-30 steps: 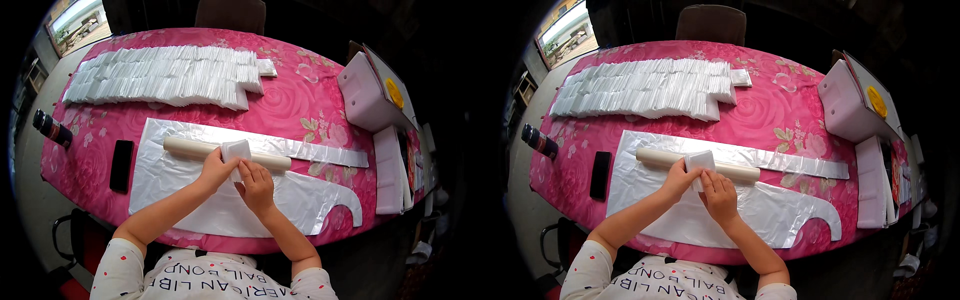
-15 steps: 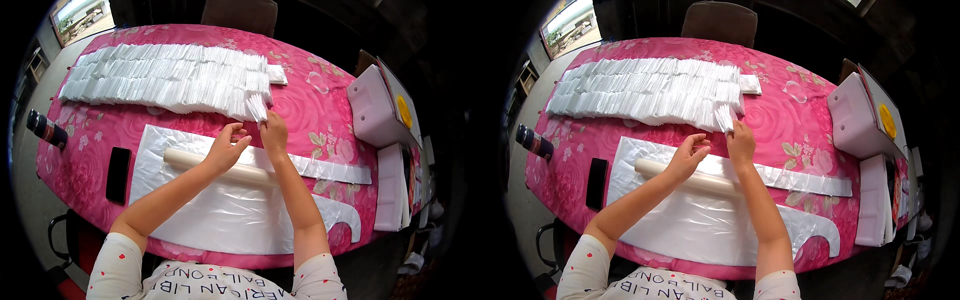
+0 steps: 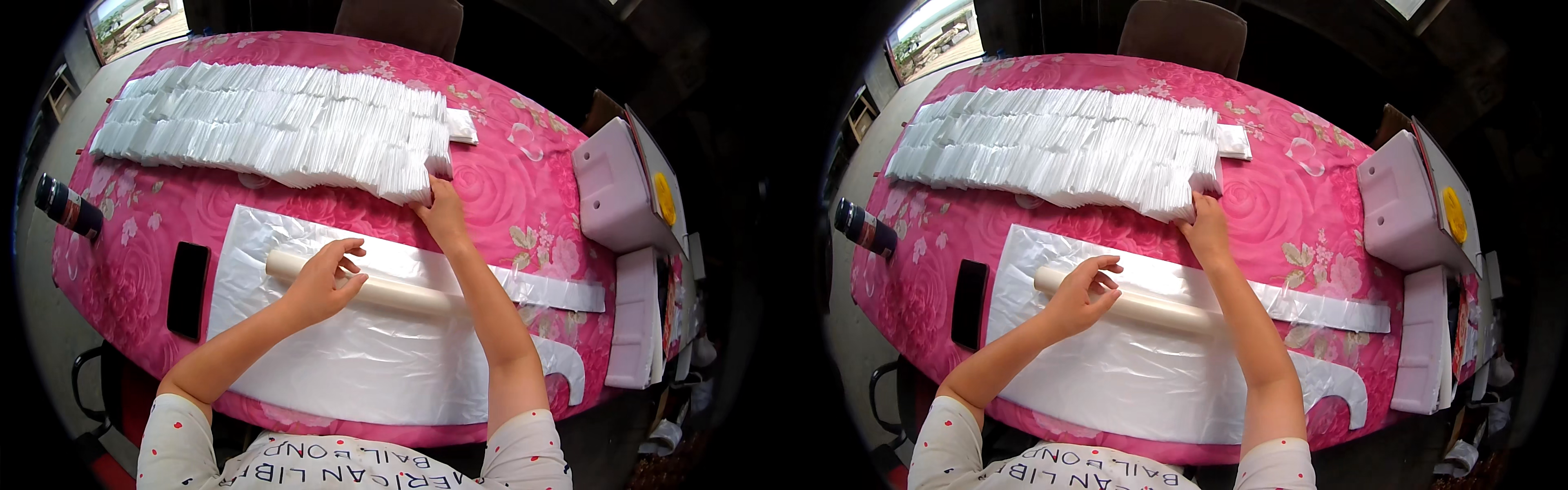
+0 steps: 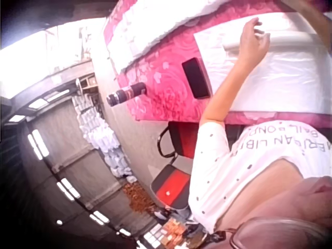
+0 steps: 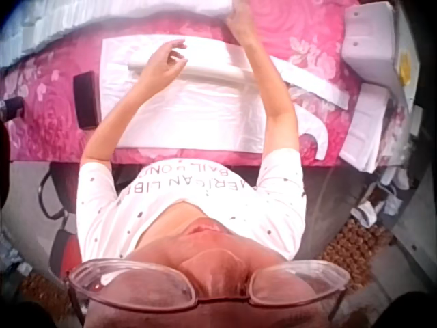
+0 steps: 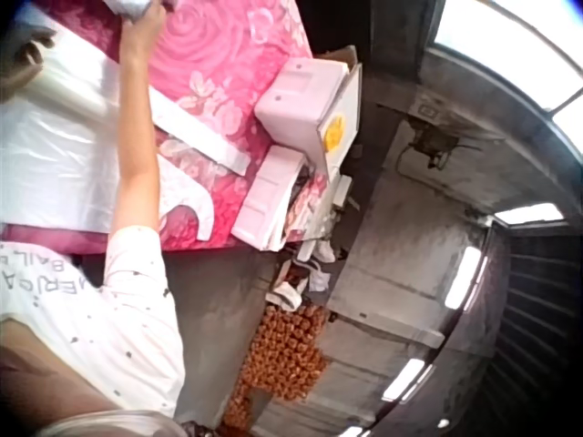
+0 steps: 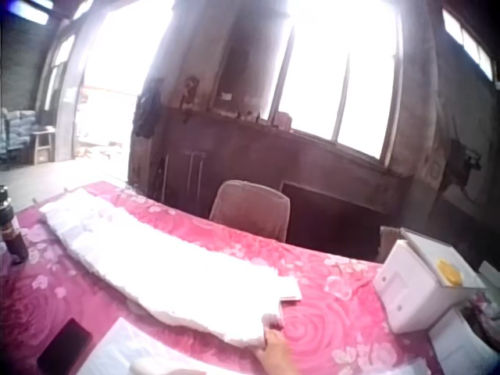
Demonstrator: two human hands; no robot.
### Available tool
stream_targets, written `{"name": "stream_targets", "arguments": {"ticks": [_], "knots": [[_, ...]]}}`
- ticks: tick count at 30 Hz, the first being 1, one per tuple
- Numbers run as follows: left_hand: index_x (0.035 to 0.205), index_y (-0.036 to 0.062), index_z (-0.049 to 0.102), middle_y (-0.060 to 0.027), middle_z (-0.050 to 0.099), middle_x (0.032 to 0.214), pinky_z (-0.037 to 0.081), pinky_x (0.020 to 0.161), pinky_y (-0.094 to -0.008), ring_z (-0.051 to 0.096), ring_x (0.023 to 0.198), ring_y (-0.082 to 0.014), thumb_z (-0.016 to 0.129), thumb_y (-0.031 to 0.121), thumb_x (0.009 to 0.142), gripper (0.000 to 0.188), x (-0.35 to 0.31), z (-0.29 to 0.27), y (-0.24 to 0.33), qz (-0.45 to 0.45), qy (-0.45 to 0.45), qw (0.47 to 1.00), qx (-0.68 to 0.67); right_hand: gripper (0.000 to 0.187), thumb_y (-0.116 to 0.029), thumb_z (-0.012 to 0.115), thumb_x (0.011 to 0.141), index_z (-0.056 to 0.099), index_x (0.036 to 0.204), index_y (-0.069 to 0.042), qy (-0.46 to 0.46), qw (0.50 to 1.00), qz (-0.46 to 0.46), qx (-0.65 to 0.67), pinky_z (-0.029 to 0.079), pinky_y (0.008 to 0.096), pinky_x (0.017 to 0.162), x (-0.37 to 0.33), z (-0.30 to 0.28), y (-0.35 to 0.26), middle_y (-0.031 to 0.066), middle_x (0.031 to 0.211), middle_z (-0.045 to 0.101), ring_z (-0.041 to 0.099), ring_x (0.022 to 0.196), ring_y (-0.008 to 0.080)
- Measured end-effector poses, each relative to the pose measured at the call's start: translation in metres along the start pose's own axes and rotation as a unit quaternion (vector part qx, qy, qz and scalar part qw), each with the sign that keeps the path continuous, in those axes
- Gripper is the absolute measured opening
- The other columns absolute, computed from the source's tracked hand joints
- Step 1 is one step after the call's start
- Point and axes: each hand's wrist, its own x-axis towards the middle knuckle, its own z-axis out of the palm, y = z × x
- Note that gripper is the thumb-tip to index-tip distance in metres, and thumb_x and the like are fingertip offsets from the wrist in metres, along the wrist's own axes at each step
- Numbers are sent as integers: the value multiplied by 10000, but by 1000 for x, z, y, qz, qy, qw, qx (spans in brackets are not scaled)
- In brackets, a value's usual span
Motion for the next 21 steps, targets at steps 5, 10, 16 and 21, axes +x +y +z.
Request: {"name": "stream_targets", "arguments": {"ticks": [5, 10, 16, 21], "knots": [[1218, 14, 448, -99, 553, 1114, 434, 801, -285, 567, 910, -171, 598, 13, 783, 460, -25, -6, 7, 58, 32, 996, 53, 607, -126, 747, 679, 483, 1195, 54, -14, 1000, 16, -4, 405, 366, 923, -21, -14, -7, 198, 1144, 526, 504, 1076, 327], [1186, 28, 479, -107, 568, 1083, 450, 770, -286, 581, 882, -182, 605, -38, 738, 470, -69, -8, 1, 79, 62, 993, 61, 594, -214, 722, 732, 480, 1204, 53, -52, 998, 38, 21, 379, 380, 964, -85, -46, -30, 211, 1209, 501, 468, 1143, 349], [1149, 35, 500, -114, 565, 1067, 466, 740, -290, 592, 866, -195, 616, 3, 756, 411, -126, 18, -6, 48, 33, 997, 43, 493, -210, 711, 737, 553, 1168, -29, -106, 990, -59, -70, 437, 377, 859, -178, -85, -51, 149, 1059, 591, 543, 989, 308], [1187, 24, 482, -140, 547, 1107, 455, 826, -347, 562, 971, -251, 628, 99, 778, 440, -146, 49, -5, 76, -35, 990, 116, 480, -206, 711, 738, 563, 1163, -37, -111, 991, 33, -62, 454, 383, 810, -244, -86, -86, 139, 988, 607, 549, 944, 300]]}}
